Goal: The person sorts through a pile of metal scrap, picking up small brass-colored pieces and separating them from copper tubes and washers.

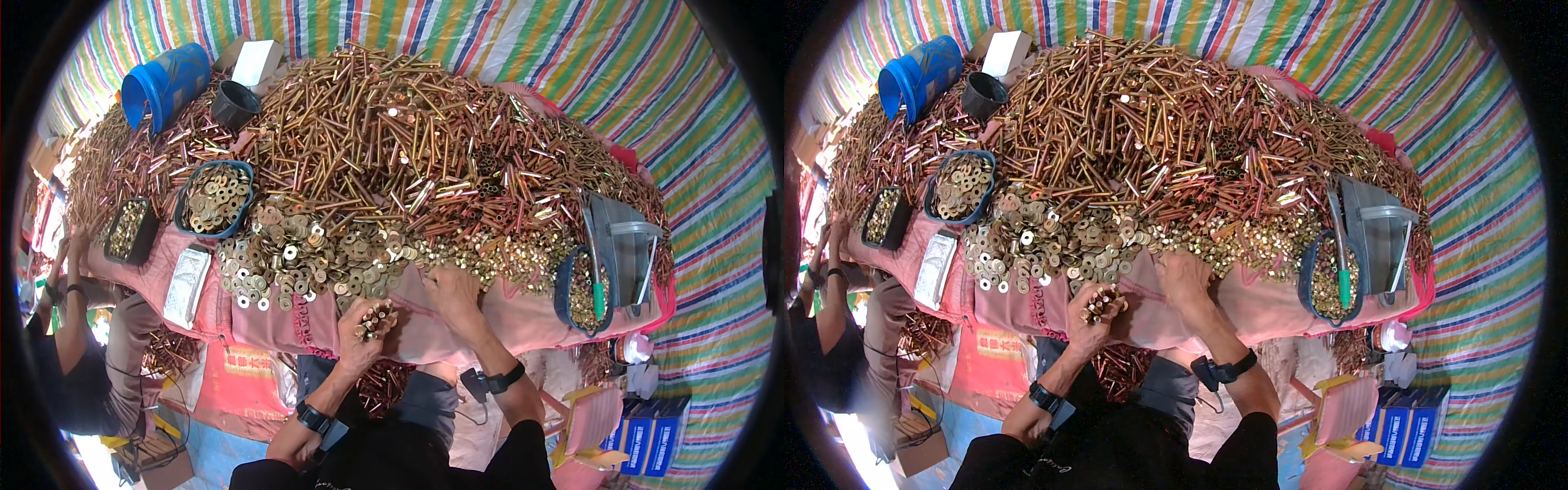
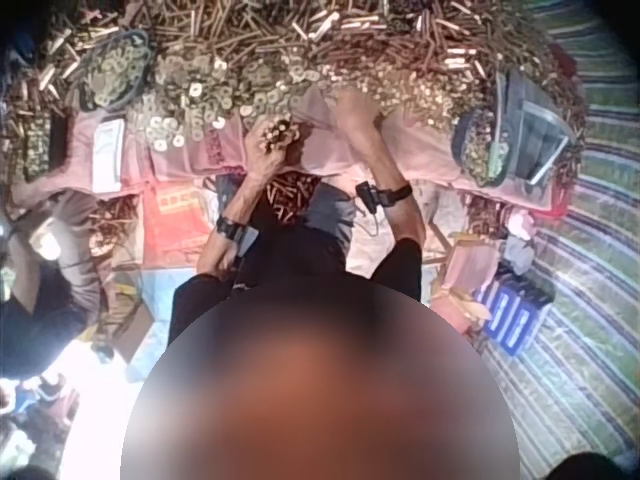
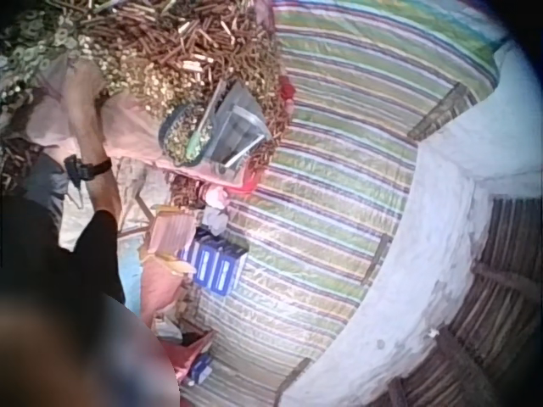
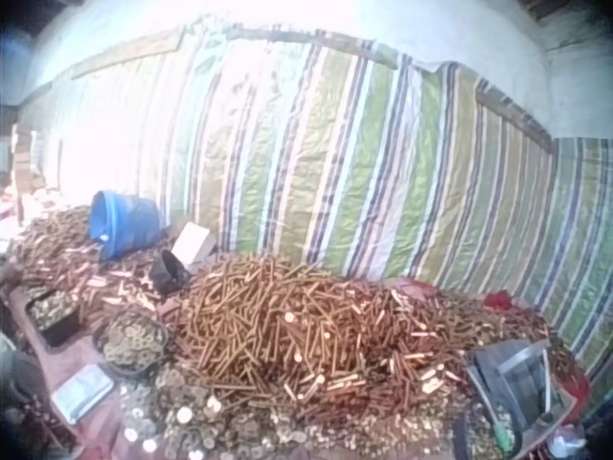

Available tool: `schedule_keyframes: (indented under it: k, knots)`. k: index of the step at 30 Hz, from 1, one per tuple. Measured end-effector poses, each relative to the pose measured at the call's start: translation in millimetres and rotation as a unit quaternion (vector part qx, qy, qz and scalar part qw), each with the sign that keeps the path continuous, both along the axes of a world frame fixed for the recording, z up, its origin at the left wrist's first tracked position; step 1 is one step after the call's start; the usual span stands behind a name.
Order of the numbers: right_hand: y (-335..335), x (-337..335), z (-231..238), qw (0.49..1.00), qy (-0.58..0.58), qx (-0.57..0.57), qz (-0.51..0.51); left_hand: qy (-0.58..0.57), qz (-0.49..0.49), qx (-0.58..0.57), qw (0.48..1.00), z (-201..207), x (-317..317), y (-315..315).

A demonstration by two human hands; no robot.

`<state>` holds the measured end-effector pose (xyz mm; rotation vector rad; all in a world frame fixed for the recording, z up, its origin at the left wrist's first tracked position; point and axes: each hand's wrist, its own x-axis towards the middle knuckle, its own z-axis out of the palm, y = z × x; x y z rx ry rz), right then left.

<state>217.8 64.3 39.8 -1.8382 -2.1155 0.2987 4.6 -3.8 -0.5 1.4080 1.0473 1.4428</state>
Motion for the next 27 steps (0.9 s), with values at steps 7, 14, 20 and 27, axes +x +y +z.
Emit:
schedule_keyframes:
  k: [7,14,20,27]
  knots:
    - [-4.7,-2.5,-11.9,0.973,-0.086,0.168,0.135,0.008,0.005,0.0,1.0,-4.6,-2.1,-2.2]
    - [-25.1,-6.9,9.0,0.93,0.361,-0.053,-0.034,-0.048,-0.042,-0.073,0.995,-20.2,-2.0,-2.7]
    - [-51.1,-31.9,37.8,0.888,0.45,-0.074,0.058,-0.047,-0.014,-0.079,0.996,-11.3,0.2,-4.3]
    - [-51.1,-36.1,41.0,0.933,0.272,0.096,0.215,-0.038,-0.037,-0.059,0.997,-9.2,-4.1,-2.5]
